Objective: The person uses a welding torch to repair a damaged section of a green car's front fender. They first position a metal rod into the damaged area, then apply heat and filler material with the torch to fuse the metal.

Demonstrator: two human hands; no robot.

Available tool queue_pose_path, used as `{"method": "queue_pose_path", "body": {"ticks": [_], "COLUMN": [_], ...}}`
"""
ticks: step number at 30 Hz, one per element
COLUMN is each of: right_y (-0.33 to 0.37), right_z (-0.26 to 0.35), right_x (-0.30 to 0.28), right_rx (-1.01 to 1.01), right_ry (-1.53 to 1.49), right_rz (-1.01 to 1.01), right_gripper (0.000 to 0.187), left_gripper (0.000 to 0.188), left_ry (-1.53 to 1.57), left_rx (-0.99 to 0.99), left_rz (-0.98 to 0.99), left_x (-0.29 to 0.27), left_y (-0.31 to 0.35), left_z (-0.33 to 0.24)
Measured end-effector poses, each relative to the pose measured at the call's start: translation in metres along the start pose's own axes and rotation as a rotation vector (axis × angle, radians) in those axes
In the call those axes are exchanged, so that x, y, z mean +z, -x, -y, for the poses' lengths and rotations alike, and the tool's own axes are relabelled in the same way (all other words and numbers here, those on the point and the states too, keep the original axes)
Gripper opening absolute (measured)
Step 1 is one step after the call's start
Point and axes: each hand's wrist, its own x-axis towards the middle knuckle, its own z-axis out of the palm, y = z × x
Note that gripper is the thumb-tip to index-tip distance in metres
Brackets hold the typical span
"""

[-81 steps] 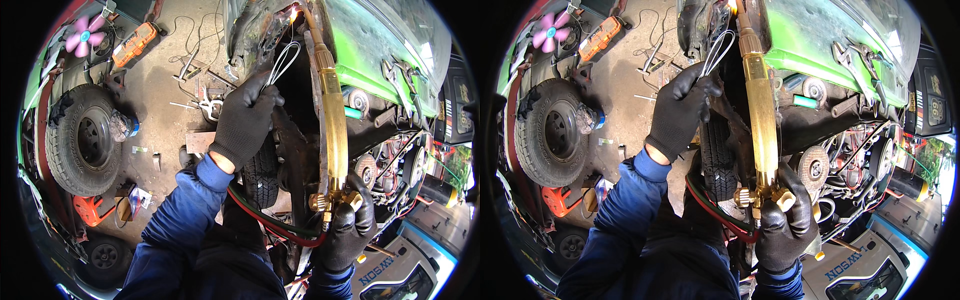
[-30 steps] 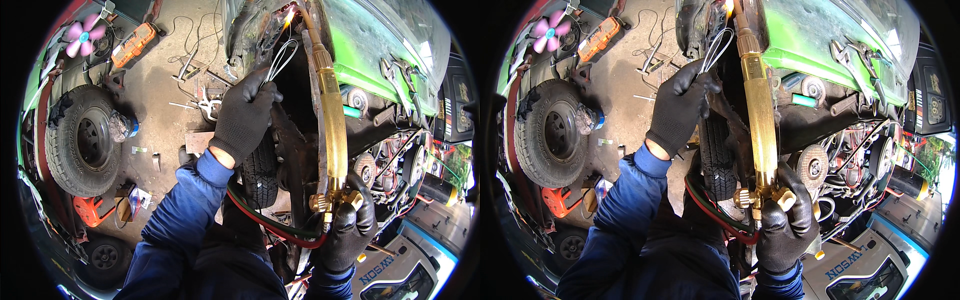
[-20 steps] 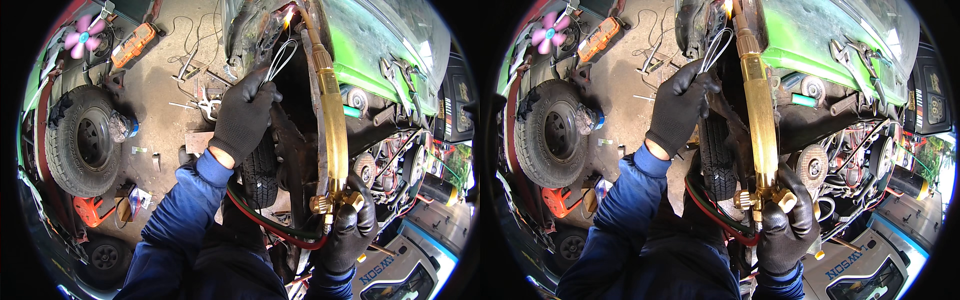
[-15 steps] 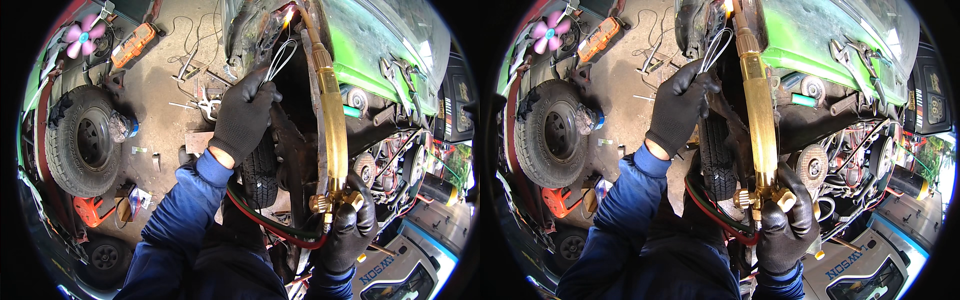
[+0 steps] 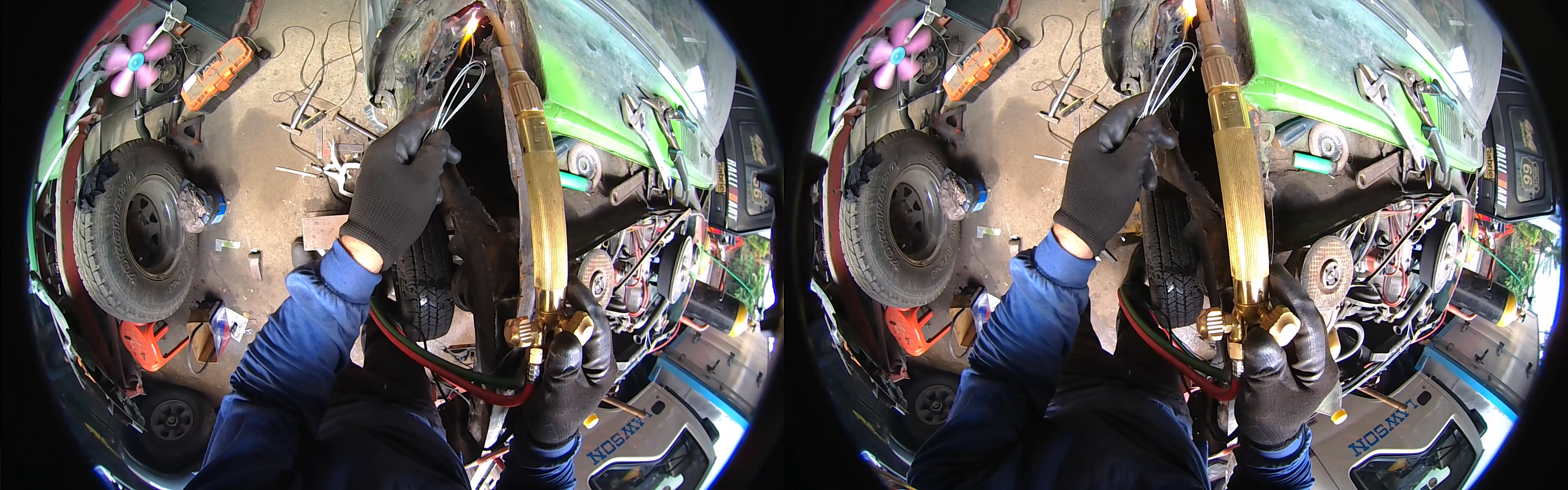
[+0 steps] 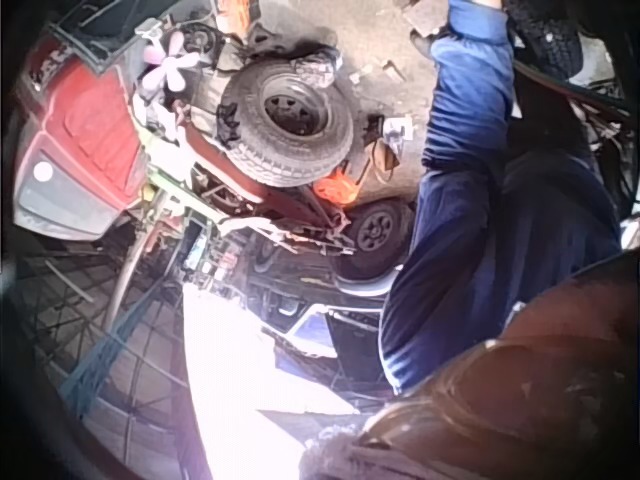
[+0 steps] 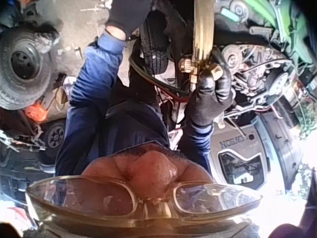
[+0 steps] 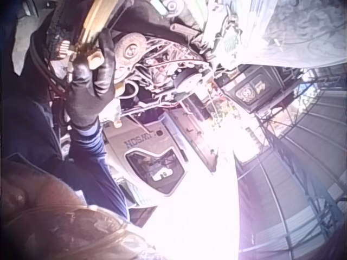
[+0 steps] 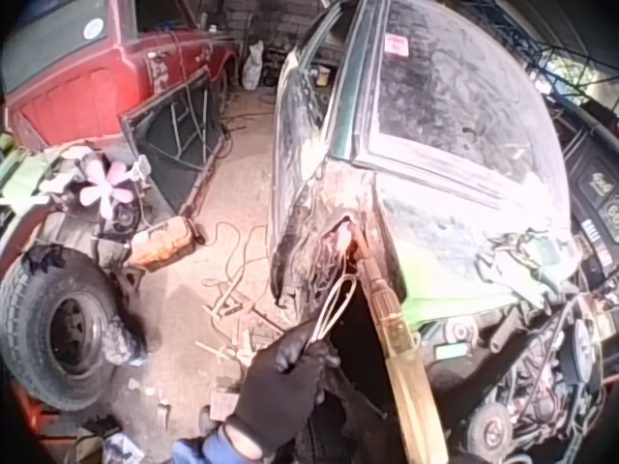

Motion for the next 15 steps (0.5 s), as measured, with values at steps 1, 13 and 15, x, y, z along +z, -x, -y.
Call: {"method": "queue_pose_path", "body": {"ticks": [1,13,15], "right_y": [-0.0002,0.0007,0.0005], "right_z": [-0.0001,0.0012,0.0021], "right_x": [0.0001,-0.0012,0.0], "right_rx": [-0.001,0.002,-0.003], "right_ry": [-0.003,0.001,-0.002], "right_rz": [0.0,0.009,0.011], "right_gripper": [0.065,0.066,0.067], "left_gripper": [0.037,0.037,0.037], "left_ry": [-0.004,0.009,0.012], "left_rx": [0.004,-0.019,-0.028], "left_rz": [-0.002,-0.01,-0.01], "left_x": [0.0001,0.0017,0.0018], "left_y": [-0.0001,0.0005,0.0002], "left_z": [-0.0001,-0.0019,-0.0016]}}
